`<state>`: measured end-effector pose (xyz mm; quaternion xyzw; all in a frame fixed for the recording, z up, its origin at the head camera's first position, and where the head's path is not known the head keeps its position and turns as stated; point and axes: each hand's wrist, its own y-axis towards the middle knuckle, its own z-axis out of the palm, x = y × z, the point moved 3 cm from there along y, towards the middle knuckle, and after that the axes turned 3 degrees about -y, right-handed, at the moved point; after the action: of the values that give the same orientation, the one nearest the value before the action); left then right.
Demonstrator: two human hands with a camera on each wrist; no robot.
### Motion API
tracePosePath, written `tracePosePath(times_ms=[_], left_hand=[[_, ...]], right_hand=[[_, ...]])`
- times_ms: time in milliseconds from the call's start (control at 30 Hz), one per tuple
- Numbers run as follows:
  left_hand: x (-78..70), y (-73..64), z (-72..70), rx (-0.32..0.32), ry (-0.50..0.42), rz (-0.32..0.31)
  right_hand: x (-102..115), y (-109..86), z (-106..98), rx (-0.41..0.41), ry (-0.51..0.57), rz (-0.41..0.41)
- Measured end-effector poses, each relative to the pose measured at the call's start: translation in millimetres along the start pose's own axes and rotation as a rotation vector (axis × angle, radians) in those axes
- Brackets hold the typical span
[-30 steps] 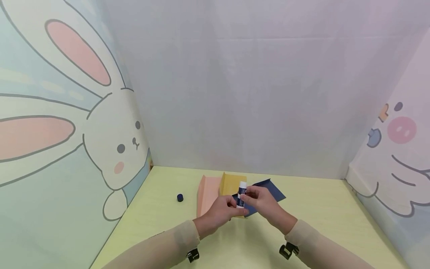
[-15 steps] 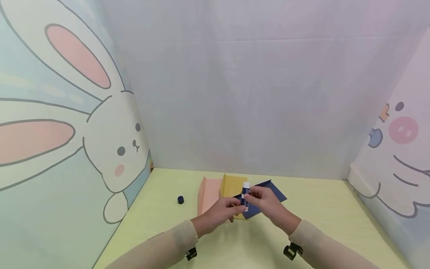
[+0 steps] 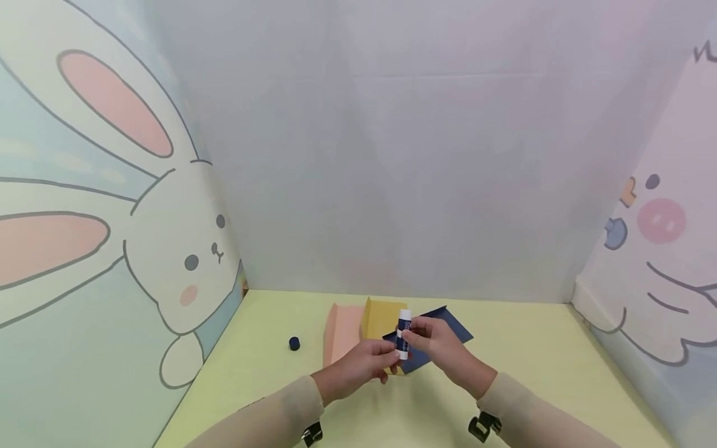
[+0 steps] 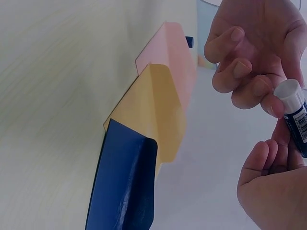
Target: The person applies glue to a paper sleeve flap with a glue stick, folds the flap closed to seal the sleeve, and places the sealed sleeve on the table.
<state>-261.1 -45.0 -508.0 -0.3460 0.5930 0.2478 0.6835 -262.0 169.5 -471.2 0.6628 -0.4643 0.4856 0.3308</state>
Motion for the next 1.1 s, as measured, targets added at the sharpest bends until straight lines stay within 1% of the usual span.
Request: tracePosePath(times_ms=[100, 167, 333, 400, 467, 600, 833, 1100], left_hand=[[-1.3, -0.5, -0.4, -0.025, 0.017, 0.006], [-2.9, -0.3, 0.4, -0.053, 0.038, 0.015], [-8.1, -0.4, 4.4, -0.168, 0.117, 0.038], [-9.3, -0.4, 5.7, -0.210, 0.135, 0.041], [-9.9, -0.4, 6.6, -0.238, 0.143, 0.041], [-8.6, 0.1, 7.8, -0.264, 0.148, 0.043], [-9.6, 2.4, 9.6, -0.288, 0.119, 0.030], [-12.5, 2.6, 13.5, -0.318, 0.133, 0.030]], right_hand=[[1, 0.1, 1, -0.007, -0.017, -0.006], [2, 0.2, 1, -0.016, -0.038, 0.003], [5, 1.1, -2, -0.040, -0.077, 0.020], [5, 1.5, -3, -0.041, -0.077, 0.023], [4, 1.7, -3, -0.041, -0.073, 0.027], [2, 1.2, -2, -0.039, -0.076, 0.035], [2, 1.5, -2, -0.047, -0.066, 0.031], [-2, 2.6, -2, -0.040, -0.052, 0.039]])
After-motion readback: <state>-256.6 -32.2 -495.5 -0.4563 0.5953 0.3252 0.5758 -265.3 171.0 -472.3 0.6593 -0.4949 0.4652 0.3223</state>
